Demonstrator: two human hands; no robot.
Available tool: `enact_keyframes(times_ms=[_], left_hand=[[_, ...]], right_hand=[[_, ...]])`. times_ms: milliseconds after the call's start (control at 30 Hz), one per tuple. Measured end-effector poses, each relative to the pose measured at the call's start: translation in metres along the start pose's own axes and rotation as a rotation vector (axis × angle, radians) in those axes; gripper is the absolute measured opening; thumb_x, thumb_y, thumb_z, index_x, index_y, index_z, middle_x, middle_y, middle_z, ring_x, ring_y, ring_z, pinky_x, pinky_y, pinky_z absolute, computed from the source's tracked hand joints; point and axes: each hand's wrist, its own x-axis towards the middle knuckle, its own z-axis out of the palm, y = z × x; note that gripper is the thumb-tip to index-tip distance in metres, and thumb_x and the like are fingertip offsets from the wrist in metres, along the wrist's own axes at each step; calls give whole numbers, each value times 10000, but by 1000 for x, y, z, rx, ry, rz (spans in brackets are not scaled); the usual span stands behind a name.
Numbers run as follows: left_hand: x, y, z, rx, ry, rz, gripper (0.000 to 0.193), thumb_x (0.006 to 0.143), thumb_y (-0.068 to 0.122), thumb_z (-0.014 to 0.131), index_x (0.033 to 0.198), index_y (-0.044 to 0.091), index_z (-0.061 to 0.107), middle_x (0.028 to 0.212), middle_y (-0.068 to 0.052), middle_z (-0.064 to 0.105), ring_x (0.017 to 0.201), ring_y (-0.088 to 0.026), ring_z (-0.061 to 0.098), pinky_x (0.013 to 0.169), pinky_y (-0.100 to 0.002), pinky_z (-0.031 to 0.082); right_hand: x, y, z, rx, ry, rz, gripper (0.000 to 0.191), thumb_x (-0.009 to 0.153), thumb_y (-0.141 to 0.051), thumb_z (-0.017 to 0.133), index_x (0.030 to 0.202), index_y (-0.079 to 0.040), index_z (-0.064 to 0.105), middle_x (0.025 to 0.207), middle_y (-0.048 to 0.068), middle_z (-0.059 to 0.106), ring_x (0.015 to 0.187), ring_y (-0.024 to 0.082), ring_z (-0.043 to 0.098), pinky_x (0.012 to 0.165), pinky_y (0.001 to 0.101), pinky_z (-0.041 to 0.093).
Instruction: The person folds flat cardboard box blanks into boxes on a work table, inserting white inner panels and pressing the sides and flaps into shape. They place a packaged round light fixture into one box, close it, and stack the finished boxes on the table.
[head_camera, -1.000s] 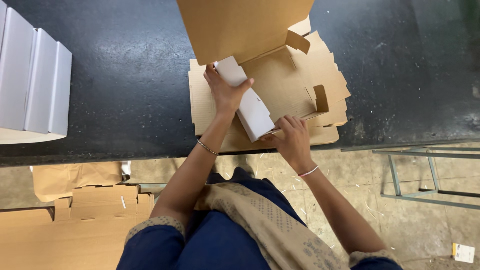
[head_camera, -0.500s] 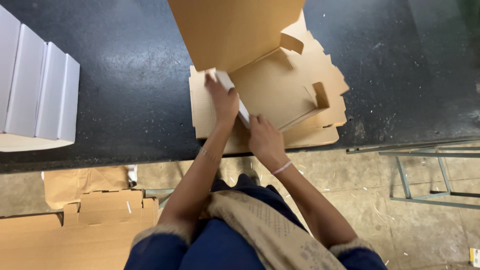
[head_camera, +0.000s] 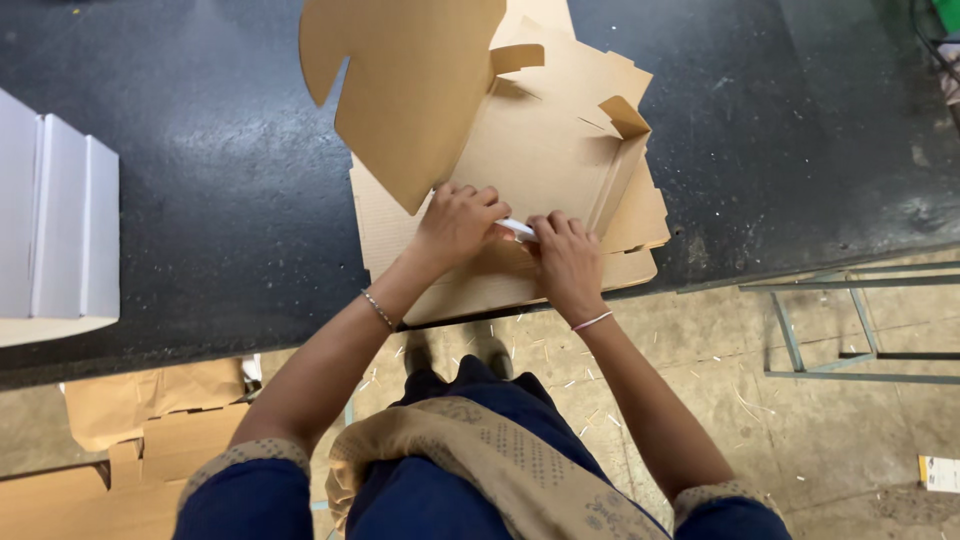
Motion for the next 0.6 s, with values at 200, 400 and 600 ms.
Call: enact_keyframes(times_ms=[200, 400, 600], left_hand=[[14, -9, -14, -78, -96, 48, 312, 914, 480, 716, 876, 170, 705, 863, -4, 693, 846, -251, 696, 658, -443, 522], [14, -6, -25, -63, -180, 102, 199, 864, 369, 736, 857, 169, 731, 867, -14, 685, 920, -264, 661, 756, -447, 511], [6, -53, -73, 640, 119, -39, 264, 810, 142, 632, 1045, 169, 749, 1443, -152, 582, 1349, -351, 520, 1141, -492, 324]], right_hand=[[15, 3, -9, 99, -271, 256, 162, 936, -285, 693, 1028, -151, 687, 999, 36, 663, 897, 322, 637, 761, 480, 506], [17, -6, -23, 103, -221, 163, 155, 914, -239, 720, 1017, -124, 705, 981, 126, 654, 956, 334, 650, 790, 452, 529], [1, -30, -56, 636, -129, -362, 397, 909, -147, 718, 1279, -15, 655, 1230, 153, 675, 1131, 355, 629, 999, 460, 453]])
